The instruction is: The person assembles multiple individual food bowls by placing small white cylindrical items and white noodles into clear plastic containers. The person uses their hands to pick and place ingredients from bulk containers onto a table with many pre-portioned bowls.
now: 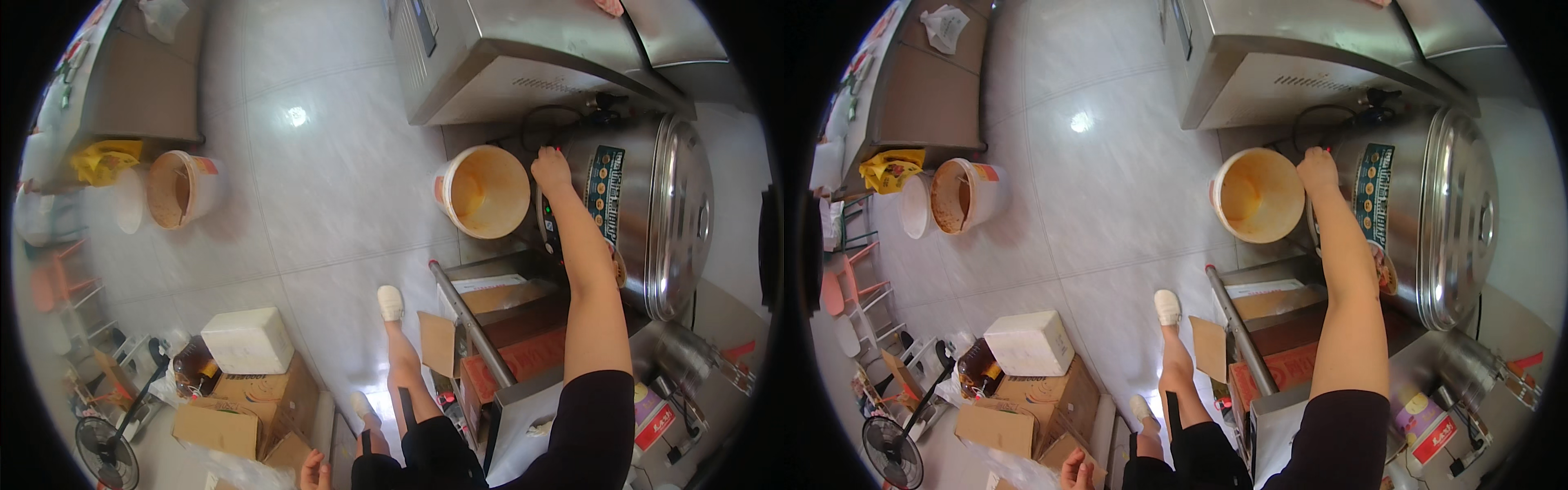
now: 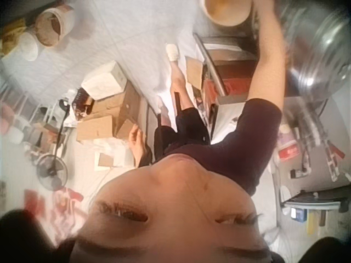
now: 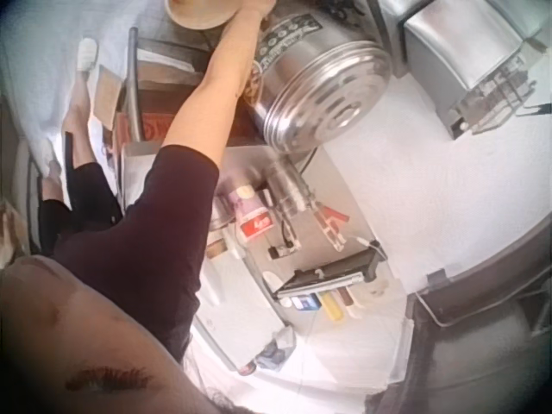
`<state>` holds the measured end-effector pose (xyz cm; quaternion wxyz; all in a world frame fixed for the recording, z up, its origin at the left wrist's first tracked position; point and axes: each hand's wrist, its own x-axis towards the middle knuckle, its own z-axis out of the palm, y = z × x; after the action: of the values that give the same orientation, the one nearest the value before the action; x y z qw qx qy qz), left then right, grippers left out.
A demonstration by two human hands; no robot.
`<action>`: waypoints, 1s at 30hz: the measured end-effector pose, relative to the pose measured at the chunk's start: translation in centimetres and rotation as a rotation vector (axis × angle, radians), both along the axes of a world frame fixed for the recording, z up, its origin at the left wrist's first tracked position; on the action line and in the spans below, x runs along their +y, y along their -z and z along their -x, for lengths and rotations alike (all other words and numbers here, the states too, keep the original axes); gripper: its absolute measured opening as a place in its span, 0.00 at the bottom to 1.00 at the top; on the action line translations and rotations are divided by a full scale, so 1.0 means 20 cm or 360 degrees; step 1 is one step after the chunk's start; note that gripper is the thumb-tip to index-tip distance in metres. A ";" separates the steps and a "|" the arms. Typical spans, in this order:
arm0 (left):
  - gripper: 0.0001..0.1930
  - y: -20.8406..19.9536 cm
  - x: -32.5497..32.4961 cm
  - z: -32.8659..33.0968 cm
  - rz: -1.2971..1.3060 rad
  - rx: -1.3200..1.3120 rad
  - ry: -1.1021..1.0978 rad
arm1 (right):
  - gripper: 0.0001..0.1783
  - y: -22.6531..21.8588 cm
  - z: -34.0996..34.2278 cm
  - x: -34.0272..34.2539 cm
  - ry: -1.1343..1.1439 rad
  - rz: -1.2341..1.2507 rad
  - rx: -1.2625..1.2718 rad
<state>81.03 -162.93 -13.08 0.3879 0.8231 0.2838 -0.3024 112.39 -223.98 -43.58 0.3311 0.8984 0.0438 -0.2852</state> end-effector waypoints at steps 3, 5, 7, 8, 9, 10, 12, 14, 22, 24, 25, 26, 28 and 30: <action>0.16 0.03 0.03 0.08 0.0148 0.0175 -0.0696 | 0.14 0.01 0.03 0.04 -0.0002 0.0086 -0.0184; 0.15 -0.02 0.04 0.09 0.0187 0.0144 -0.0721 | 0.12 0.06 0.07 0.07 -0.0030 0.0059 -0.0315; 0.15 -0.03 0.08 0.22 0.0231 0.0106 -0.0863 | 0.09 -0.06 0.06 0.37 -0.0090 -0.0321 -0.0353; 0.15 -0.02 0.12 0.26 0.0289 0.0094 -0.0906 | 0.08 0.01 0.15 0.39 -0.0267 -0.0482 -0.0510; 0.16 -0.04 0.13 0.30 0.0301 0.0052 -0.0867 | 0.08 -0.03 0.14 0.56 -0.0176 -0.0622 -0.0254; 0.16 -0.08 0.14 0.36 0.0298 0.0000 -0.0854 | 0.08 -0.18 0.17 0.78 -0.0334 -0.0751 -0.0266; 0.16 -0.15 0.18 0.44 0.0324 -0.0060 -0.0772 | 0.09 -0.25 0.30 1.03 -0.0374 -0.0866 0.0080; 0.15 -0.25 0.21 0.55 0.0321 -0.0111 -0.0727 | 0.08 -0.38 0.50 1.24 -0.0614 -0.1249 -0.0054; 0.18 -0.56 0.40 1.22 0.0398 -0.0695 -0.0692 | 0.06 -0.80 1.32 2.10 -0.0639 -0.1476 0.0442; 0.20 -0.45 0.50 1.60 0.0144 -0.0852 -0.0464 | 0.07 -0.89 1.59 2.37 -0.0935 -0.1679 0.0507; 0.20 -0.45 0.55 1.77 0.0004 -0.0868 -0.0393 | 0.07 -0.85 1.77 2.55 -0.1026 -0.1819 0.0470; 0.20 -0.46 0.59 1.95 -0.0143 -0.0875 -0.0343 | 0.07 -0.81 1.95 2.75 -0.1132 -0.1959 0.0450; 0.20 -0.56 0.54 2.30 0.0027 -0.0924 -0.0709 | 0.09 -1.22 2.32 3.15 -0.1407 -0.1809 0.0874; 0.20 -0.75 0.47 2.62 -0.0081 -0.0836 -0.0937 | 0.10 -1.50 2.81 3.45 -0.1793 -0.1790 0.1155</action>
<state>28.56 -153.51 2.00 0.4970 0.7653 0.4060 0.0497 56.20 -155.04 -13.66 -0.1037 0.6269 0.7182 -0.2836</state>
